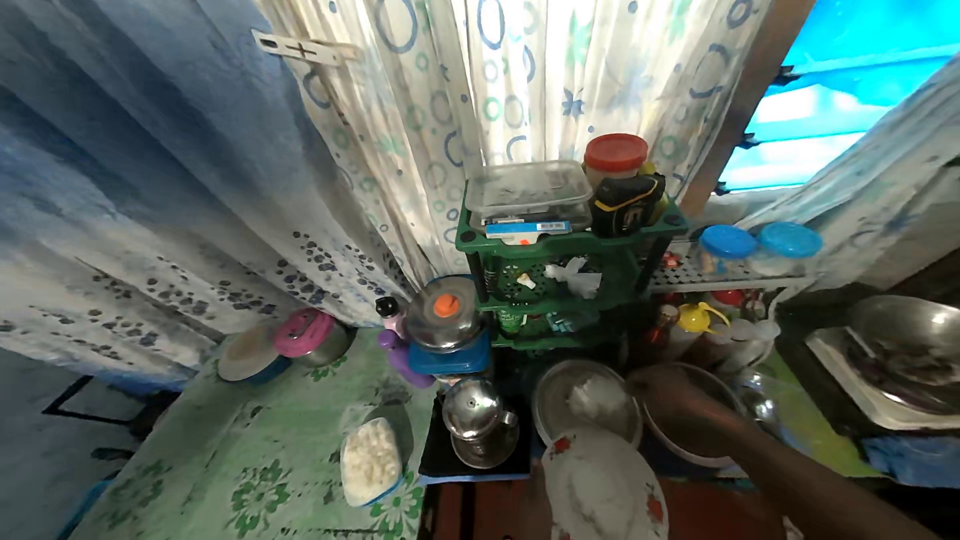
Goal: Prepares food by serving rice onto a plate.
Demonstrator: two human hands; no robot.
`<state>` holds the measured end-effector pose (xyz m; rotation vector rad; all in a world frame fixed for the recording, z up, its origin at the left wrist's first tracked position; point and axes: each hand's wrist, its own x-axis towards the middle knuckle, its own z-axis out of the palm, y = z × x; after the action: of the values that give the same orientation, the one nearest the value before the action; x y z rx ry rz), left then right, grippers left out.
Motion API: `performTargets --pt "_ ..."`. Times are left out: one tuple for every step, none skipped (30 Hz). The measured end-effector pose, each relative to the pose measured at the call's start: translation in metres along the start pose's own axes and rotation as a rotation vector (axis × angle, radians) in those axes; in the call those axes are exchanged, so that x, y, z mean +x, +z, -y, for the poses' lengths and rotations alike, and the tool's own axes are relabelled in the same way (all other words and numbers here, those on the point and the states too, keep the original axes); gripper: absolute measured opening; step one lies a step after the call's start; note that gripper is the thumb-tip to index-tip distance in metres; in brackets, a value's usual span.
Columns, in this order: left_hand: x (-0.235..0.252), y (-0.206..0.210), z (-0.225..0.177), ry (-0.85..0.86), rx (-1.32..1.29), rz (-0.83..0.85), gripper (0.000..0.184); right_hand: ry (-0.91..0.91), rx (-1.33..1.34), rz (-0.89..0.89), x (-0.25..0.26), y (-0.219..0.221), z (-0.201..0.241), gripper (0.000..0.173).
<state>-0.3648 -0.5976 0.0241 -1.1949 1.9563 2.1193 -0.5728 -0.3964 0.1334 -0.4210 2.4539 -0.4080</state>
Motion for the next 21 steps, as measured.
performTargets --pt "0.004 0.003 0.0 0.005 -0.021 -0.02 0.053 -0.022 -0.004 -0.001 -0.01 -0.004 -0.001 0.035" --pt "0.009 0.006 0.001 0.01 -0.04 -0.025 0.053 -0.051 -0.004 -0.003 -0.021 -0.006 -0.001 0.035" --pt "0.013 0.007 0.003 0.009 -0.062 0.007 0.054 -0.083 -0.001 -0.003 -0.032 -0.007 -0.001 0.035" --pt "0.017 0.009 0.003 0.009 -0.08 0.046 0.056 -0.111 -0.002 -0.009 -0.042 -0.006 0.0 0.034" --pt "0.017 0.01 -0.002 0.008 -0.098 0.087 0.058 -0.131 -0.009 -0.017 -0.051 -0.004 0.003 0.032" --pt "0.014 0.012 -0.012 0.009 -0.125 0.112 0.058 -0.147 -0.017 -0.022 -0.06 -0.001 0.006 0.033" --pt "0.012 0.013 -0.02 0.004 -0.15 0.134 0.06 -0.166 -0.043 -0.043 -0.069 0.005 0.01 0.036" --pt "0.011 0.014 -0.025 0.0 -0.166 0.158 0.062 -0.205 -0.093 -0.121 -0.075 0.016 0.011 0.039" --pt "0.01 0.014 -0.029 -0.005 -0.182 0.177 0.063 -0.276 -0.15 -0.273 -0.079 0.033 0.009 0.044" --pt "0.01 0.014 -0.031 -0.007 -0.205 0.191 0.064 -0.365 -0.204 -0.467 -0.079 0.053 0.004 0.049" --pt "0.01 0.013 -0.031 -0.004 -0.231 0.207 0.064 -0.427 -0.238 -0.617 -0.077 0.072 -0.001 0.056" --pt "0.01 0.012 -0.03 0.0 -0.253 0.221 0.063 -0.445 -0.249 -0.681 -0.076 0.086 -0.005 0.061" --pt "0.01 0.011 -0.029 -0.002 -0.258 0.232 0.063 -0.431 -0.242 -0.697 -0.076 0.094 -0.008 0.063" --pt "0.008 0.01 -0.03 -0.008 -0.244 0.234 0.063 -0.404 -0.217 -0.687 -0.078 0.095 -0.01 0.063" --pt "0.007 0.009 -0.03 -0.013 -0.226 0.23 0.064 -0.383 -0.202 -0.702 -0.08 0.091 -0.01 0.061" --pt "0.005 0.008 -0.031 -0.018 -0.205 0.226 0.065 -0.376 -0.2 -0.738 -0.084 0.085 -0.009 0.056" --pt "0.003 0.006 -0.032 -0.017 -0.185 0.226 0.065 -0.379 -0.207 -0.797 -0.088 0.078 -0.008 0.05" --pt "0.002 0.005 -0.032 -0.01 -0.177 0.225 0.065 -0.379 -0.239 -0.856 -0.091 0.07 -0.008 0.046" --pt "0.001 0.005 -0.033 -0.003 -0.178 0.219 0.065 -0.389 -0.277 -0.904 -0.094 0.064 -0.007 0.043" --pt "0.0 0.006 -0.034 0.003 -0.181 0.209 0.064 -0.403 -0.308 -0.931 -0.098 0.061 -0.005 0.041" --pt "-0.001 0.006 -0.036 0.004 -0.186 0.197 0.063 -0.408 -0.325 -0.923 -0.101 0.064 -0.004 0.043"
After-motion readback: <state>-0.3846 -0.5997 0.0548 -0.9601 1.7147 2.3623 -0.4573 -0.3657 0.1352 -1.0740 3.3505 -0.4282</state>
